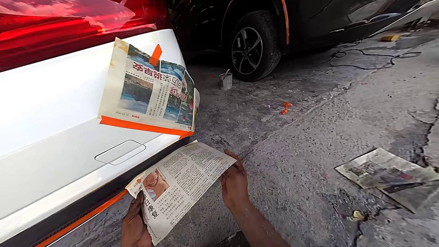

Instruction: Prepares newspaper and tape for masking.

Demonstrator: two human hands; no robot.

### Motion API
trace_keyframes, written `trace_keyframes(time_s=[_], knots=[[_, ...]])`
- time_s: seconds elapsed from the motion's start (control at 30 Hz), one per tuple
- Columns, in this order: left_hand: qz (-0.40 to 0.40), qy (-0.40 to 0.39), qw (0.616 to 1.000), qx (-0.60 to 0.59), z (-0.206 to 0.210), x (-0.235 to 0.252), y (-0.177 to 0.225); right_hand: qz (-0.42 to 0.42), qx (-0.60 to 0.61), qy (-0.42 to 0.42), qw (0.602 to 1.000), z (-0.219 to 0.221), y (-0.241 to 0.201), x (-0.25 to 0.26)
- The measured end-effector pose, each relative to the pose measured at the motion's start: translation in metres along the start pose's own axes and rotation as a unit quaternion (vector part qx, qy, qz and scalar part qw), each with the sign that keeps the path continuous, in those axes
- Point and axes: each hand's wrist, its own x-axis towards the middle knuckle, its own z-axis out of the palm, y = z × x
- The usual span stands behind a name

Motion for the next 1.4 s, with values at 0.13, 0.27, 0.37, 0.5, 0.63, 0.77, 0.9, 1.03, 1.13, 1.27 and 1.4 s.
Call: trace_keyframes(time_s=[0.13,0.27,0.37,0.5,0.63,0.77,0.9,1.03,1.13,1.27,1.4], knots=[[-0.009,0.008,1.000,-0.005,0.006,-0.005,0.000,0.150,0.172,0.000,0.974,-0.003,-0.011,-0.006],[-0.020,0.006,1.000,-0.010,0.009,-0.006,0.001,0.150,0.118,-0.114,0.975,-0.010,-0.012,-0.012],[-0.015,-0.001,1.000,0.002,0.013,-0.002,0.005,0.148,0.077,-0.067,0.984,0.001,-0.011,-0.004],[-0.014,0.006,0.999,0.029,0.011,0.004,0.013,0.165,0.079,0.005,0.983,0.010,-0.004,0.006],[-0.010,0.023,0.998,0.063,0.010,0.010,0.020,0.176,0.089,-0.004,0.980,0.005,0.005,0.007],[-0.003,0.015,0.999,0.041,0.007,0.013,0.023,0.193,0.119,-0.021,0.974,0.000,0.013,0.011],[-0.002,0.005,1.000,0.029,0.007,0.015,0.021,0.215,0.132,-0.005,0.968,-0.003,0.016,0.014],[0.010,0.009,1.000,0.018,0.007,0.019,0.017,0.222,0.118,0.012,0.968,-0.003,0.015,0.014],[0.010,0.005,1.000,0.007,0.005,0.020,0.018,0.235,0.090,0.048,0.967,-0.003,0.018,0.012],[0.031,0.015,0.999,0.031,0.002,0.023,0.019,0.241,0.046,0.077,0.966,-0.004,0.015,0.012],[0.048,-0.001,0.998,0.048,0.002,0.026,0.019,0.251,-0.012,0.081,0.965,-0.011,0.011,0.018]])
